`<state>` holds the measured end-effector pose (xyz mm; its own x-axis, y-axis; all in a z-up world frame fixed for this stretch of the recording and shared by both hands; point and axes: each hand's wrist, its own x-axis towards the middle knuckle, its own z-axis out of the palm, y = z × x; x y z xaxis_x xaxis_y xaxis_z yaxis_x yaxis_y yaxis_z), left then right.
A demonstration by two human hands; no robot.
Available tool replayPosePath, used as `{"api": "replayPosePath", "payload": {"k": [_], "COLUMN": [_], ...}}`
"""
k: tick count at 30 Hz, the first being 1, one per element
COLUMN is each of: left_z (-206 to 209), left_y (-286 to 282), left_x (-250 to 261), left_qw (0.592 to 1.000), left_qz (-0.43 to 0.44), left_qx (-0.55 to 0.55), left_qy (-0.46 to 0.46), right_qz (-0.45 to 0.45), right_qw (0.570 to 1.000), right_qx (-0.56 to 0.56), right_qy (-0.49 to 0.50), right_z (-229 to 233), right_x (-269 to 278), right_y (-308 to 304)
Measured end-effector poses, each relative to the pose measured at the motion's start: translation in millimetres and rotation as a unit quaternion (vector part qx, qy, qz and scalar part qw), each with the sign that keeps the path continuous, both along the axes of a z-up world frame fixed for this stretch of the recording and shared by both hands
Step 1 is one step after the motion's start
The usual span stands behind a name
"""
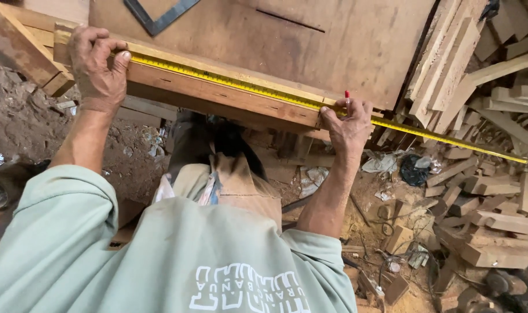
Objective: Measuring wooden boards with a tape measure and marking them with a pencil for cutting.
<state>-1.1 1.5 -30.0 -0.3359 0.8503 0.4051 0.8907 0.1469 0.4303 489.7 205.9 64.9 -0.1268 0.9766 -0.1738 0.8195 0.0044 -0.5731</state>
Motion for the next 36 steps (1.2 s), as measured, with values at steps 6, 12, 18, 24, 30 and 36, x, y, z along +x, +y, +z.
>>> {"api": "replayPosePath", "payload": {"k": [6,12,18,24,30,36], "left_z": [-0.6,-0.3,11.0,5.0,-5.7,1.2], "left_y": [0.5,-0.8,0.6,1.0,-2.6,0.4], "left_x": [0.6,2.5,7.6,4.7,1.3,5.6], "left_qw": [1.0,1.0,0.999,1.0,1.0,1.0], "left_qz": [0.004,0.006,-0.002,0.009,0.007,0.007], "left_qx": [-0.001,-0.002,-0.009,-0.013,0.003,0.006], "left_qy": [0.006,-0.012,-0.032,-0.018,-0.019,-0.029], "right_qz": [0.005,0.008,0.007,-0.012,-0.008,-0.006], "right_qw": [1.0,1.0,1.0,0.999,1.0,1.0], "right_qx": [-0.016,-0.007,-0.018,-0.034,-0.024,-0.02], "right_qy": [-0.015,-0.005,-0.005,0.0,0.012,0.002], "right_z": [-0.3,-3.6,-7.7,7.0,5.7,3.1], "right_x": [1.1,3.2,4.8,-3.9,-4.6,-2.5], "right_y": [1.0,1.8,1.7,-1.5,-2.7,-0.9]}}
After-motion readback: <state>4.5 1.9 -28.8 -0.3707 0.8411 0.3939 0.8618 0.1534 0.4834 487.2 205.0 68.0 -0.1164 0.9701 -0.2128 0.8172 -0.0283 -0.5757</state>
